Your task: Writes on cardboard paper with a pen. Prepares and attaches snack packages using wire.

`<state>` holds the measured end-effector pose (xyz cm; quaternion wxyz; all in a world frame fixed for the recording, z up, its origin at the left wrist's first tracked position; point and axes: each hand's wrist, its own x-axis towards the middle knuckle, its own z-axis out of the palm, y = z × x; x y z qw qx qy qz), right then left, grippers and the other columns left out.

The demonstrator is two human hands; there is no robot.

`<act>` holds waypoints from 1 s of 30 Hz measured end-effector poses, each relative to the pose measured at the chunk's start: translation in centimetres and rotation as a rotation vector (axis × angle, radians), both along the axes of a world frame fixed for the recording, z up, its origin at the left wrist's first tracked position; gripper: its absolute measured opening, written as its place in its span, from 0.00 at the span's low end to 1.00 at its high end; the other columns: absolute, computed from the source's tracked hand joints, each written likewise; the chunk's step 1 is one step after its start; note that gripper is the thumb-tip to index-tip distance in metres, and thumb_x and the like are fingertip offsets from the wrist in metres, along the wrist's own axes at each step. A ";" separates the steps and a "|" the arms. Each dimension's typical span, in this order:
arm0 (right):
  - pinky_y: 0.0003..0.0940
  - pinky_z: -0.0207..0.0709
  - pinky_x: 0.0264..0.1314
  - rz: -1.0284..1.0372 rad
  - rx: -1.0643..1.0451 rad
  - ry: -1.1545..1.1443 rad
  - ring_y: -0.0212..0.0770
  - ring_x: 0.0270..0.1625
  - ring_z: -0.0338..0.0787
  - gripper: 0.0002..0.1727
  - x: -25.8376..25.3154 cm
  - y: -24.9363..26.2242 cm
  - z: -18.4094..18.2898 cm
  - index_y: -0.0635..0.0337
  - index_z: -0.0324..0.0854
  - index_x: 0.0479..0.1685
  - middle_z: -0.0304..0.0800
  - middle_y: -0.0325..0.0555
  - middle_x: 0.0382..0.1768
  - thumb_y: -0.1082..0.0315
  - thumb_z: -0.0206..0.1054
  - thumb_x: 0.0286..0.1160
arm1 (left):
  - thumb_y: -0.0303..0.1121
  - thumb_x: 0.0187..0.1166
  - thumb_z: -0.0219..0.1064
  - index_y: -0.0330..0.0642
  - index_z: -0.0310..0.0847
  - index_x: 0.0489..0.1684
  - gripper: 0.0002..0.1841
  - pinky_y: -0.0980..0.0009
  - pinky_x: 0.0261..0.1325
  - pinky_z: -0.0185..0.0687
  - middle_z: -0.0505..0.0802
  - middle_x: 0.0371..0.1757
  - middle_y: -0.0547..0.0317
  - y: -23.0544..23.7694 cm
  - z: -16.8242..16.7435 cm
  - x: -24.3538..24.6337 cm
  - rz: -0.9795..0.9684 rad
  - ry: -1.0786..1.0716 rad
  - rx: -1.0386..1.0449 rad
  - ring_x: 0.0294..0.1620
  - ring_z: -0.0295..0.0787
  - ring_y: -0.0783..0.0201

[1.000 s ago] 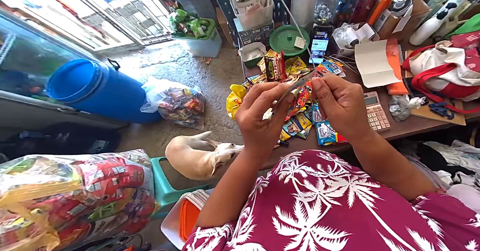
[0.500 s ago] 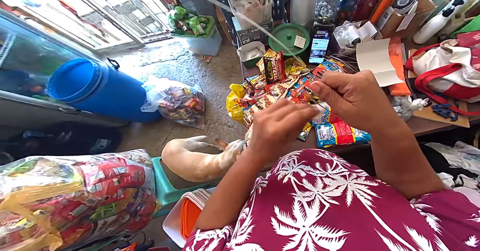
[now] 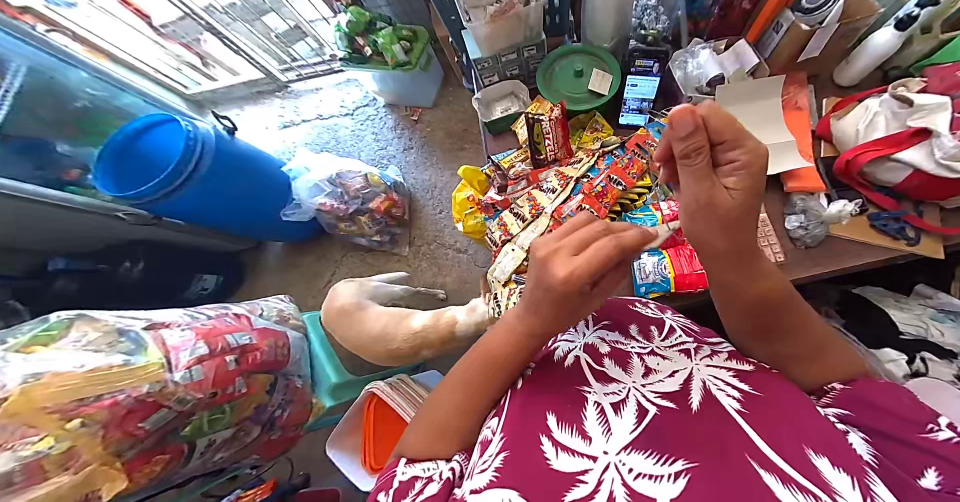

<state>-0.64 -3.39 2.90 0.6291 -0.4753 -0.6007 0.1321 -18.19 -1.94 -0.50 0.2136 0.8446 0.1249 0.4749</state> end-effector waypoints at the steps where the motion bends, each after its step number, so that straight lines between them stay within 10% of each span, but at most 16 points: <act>1: 0.15 0.74 0.32 -0.006 0.034 0.042 0.18 0.29 0.78 0.17 0.0 0.3 -0.2 0.59 0.79 0.33 0.80 0.29 0.28 0.66 0.52 0.94 | 0.24 0.77 0.69 0.32 0.93 0.44 0.07 0.70 0.48 0.85 0.97 0.44 0.48 -0.1 -0.3 0.2 -0.010 0.011 0.024 0.43 0.92 0.61; 9: 0.18 0.78 0.18 0.038 0.129 0.223 0.19 0.18 0.78 0.17 0.7 -1.2 -0.9 0.45 0.76 0.39 0.80 0.22 0.22 0.59 0.44 0.98 | 0.42 0.75 0.77 0.33 0.93 0.50 0.19 0.70 0.51 0.87 0.96 0.50 0.46 0.3 -0.9 -0.3 -0.171 0.075 -0.027 0.49 0.92 0.61; 16: 0.17 0.78 0.17 -0.024 0.114 0.293 0.21 0.17 0.80 0.19 2.3 -3.0 -2.0 0.43 0.75 0.39 0.82 0.23 0.24 0.56 0.40 0.98 | 0.28 0.81 0.66 0.33 0.91 0.49 0.10 0.72 0.37 0.87 0.94 0.44 0.47 5.7 -4.4 -0.2 0.131 0.155 -0.367 0.36 0.91 0.66; 30: 0.16 0.79 0.19 -0.039 -0.047 0.408 0.21 0.18 0.83 0.18 5.0 -5.1 -4.0 0.38 0.81 0.40 0.84 0.24 0.22 0.45 0.49 0.92 | 0.29 0.80 0.67 0.26 0.83 0.63 0.18 0.39 0.77 0.70 0.84 0.67 0.27 19.2 -12.6 15.5 0.188 0.750 -0.518 0.75 0.75 0.31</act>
